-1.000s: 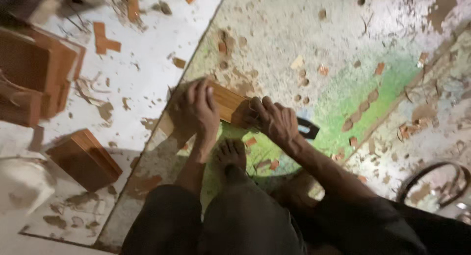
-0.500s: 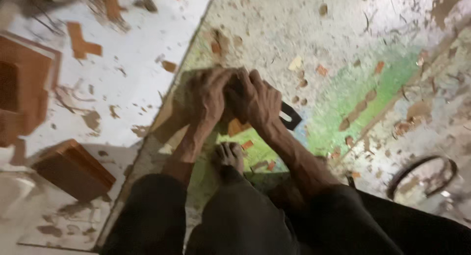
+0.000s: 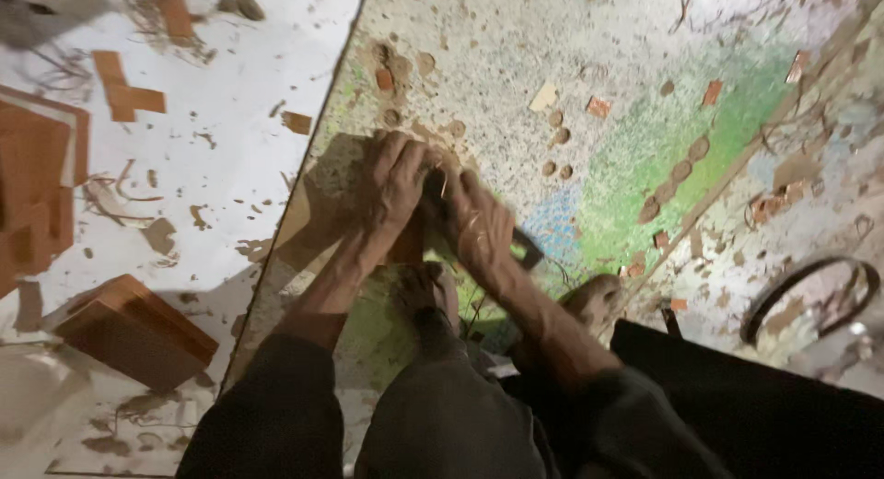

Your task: The person smooths small rectangular wooden blocks using a hand plane on a cluttered workshop floor. They repeatedly pick up blocks, plane their surfaces, and place them into a growing stack nearby.

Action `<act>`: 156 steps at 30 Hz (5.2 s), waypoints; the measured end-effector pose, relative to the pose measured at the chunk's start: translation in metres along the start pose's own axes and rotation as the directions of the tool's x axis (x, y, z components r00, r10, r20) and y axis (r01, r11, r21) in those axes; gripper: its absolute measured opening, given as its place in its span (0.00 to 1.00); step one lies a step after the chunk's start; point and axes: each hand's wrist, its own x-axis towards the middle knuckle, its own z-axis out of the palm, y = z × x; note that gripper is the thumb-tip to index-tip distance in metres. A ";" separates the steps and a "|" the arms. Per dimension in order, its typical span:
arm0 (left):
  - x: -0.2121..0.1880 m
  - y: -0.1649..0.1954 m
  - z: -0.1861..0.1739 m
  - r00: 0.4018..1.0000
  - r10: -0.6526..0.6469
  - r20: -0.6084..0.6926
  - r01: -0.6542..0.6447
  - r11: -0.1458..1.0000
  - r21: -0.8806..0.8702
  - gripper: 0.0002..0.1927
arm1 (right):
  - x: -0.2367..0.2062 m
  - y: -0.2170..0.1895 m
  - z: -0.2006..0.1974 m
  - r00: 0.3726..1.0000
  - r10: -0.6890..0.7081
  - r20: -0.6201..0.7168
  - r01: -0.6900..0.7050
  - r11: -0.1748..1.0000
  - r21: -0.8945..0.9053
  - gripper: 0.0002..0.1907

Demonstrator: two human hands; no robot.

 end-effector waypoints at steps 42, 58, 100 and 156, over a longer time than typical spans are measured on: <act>-0.024 0.056 0.033 0.806 -0.590 -0.056 0.584 0.775 0.240 0.37 | 0.054 0.047 -0.035 0.893 -0.394 0.218 0.443 0.856 -0.267 0.32; -0.011 0.066 0.016 0.790 -0.613 0.004 0.594 0.766 0.247 0.32 | 0.049 0.021 -0.042 0.964 -0.224 0.141 0.241 0.963 -0.118 0.21; 0.010 0.058 0.010 0.787 -0.608 -0.105 0.616 0.767 0.179 0.29 | 0.064 0.016 -0.035 0.935 -0.250 0.253 0.304 0.930 -0.207 0.22; -0.001 0.023 0.007 0.961 -0.210 0.180 0.183 0.971 0.154 0.10 | 0.064 0.044 -0.045 0.850 -0.516 0.109 0.526 0.816 -0.240 0.36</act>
